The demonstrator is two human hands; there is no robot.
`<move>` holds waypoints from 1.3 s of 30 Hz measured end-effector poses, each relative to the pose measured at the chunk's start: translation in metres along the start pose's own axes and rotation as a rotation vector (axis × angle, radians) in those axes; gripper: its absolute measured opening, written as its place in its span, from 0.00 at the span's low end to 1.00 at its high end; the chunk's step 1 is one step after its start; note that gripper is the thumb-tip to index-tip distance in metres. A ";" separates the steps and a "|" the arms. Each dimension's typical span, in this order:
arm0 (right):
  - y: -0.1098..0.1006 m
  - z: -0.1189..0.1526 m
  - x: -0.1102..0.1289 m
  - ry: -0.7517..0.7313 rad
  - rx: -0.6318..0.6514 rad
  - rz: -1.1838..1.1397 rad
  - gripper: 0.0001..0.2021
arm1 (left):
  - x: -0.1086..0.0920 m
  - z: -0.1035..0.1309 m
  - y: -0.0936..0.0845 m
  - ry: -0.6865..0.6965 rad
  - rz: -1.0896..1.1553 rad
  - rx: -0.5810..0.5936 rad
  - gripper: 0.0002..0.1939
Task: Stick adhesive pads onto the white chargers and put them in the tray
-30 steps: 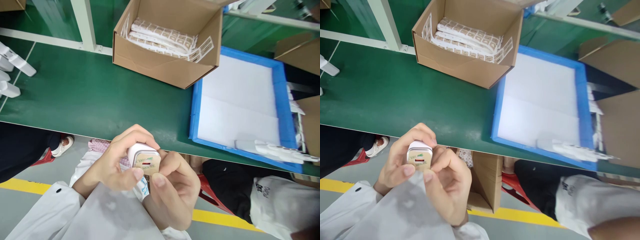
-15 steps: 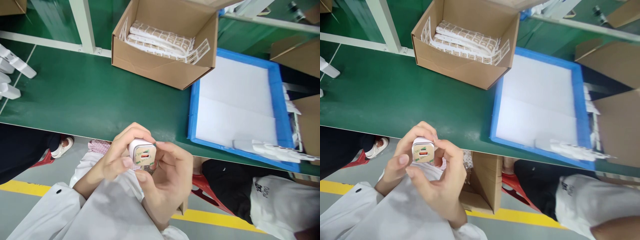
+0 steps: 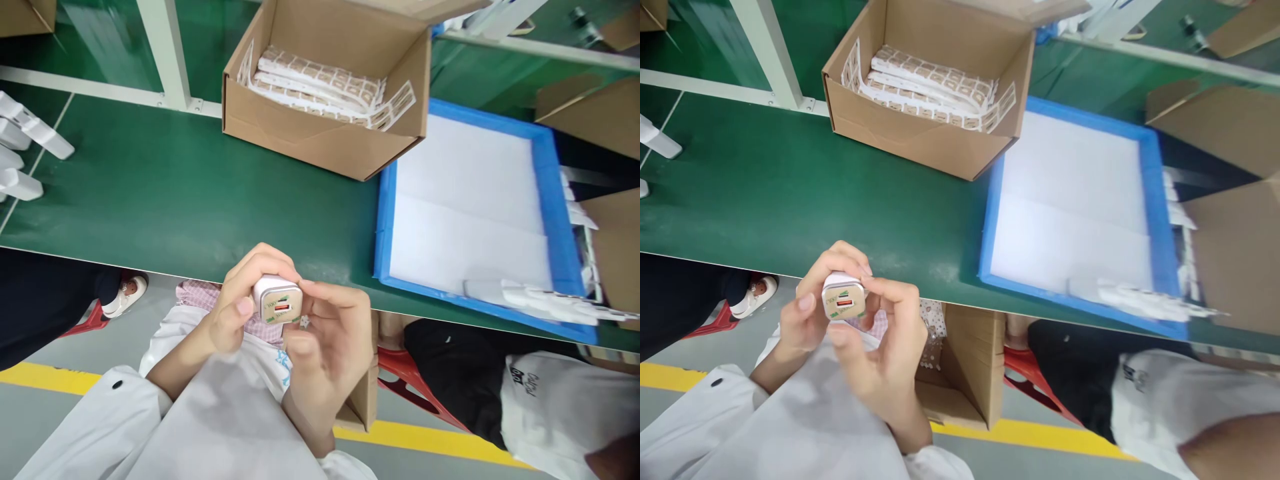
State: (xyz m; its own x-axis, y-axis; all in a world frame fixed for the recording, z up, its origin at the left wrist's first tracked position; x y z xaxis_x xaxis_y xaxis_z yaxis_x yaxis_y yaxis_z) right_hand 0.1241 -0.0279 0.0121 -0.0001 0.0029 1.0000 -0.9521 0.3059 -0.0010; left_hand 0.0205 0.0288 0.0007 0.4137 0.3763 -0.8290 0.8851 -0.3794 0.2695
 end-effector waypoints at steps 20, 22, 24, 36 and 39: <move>0.003 -0.016 0.008 -0.004 -0.130 0.146 0.11 | 0.022 0.009 0.005 -0.054 -0.030 -0.041 0.26; 0.002 -0.017 0.008 -0.008 -0.119 0.093 0.07 | 0.021 0.007 0.006 -0.036 0.000 -0.030 0.24; -0.001 -0.018 0.006 -0.004 -0.112 0.052 0.07 | 0.020 0.005 0.006 -0.038 0.011 -0.023 0.23; -0.004 -0.026 -0.003 0.085 -0.035 -0.125 0.09 | 0.021 -0.001 0.005 -0.093 0.069 -0.004 0.25; -0.003 -0.027 -0.003 0.115 -0.008 -0.159 0.11 | 0.019 -0.001 0.005 -0.113 0.080 -0.011 0.25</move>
State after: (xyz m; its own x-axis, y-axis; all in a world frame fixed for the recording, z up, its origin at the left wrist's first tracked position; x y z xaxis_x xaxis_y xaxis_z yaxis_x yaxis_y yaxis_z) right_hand 0.1349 -0.0031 0.0089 0.1851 0.0623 0.9807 -0.9349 0.3186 0.1562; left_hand 0.0335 0.0350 -0.0131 0.4571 0.2471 -0.8544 0.8527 -0.3949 0.3420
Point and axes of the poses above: each hand's wrist, its own z-axis away from the middle knuckle, its own y-axis out of the palm, x = y × z, the point moved 4 cm from there along -z, towards the middle knuckle, and after that the axes turned 7 degrees about y, right-handed, at the moved point
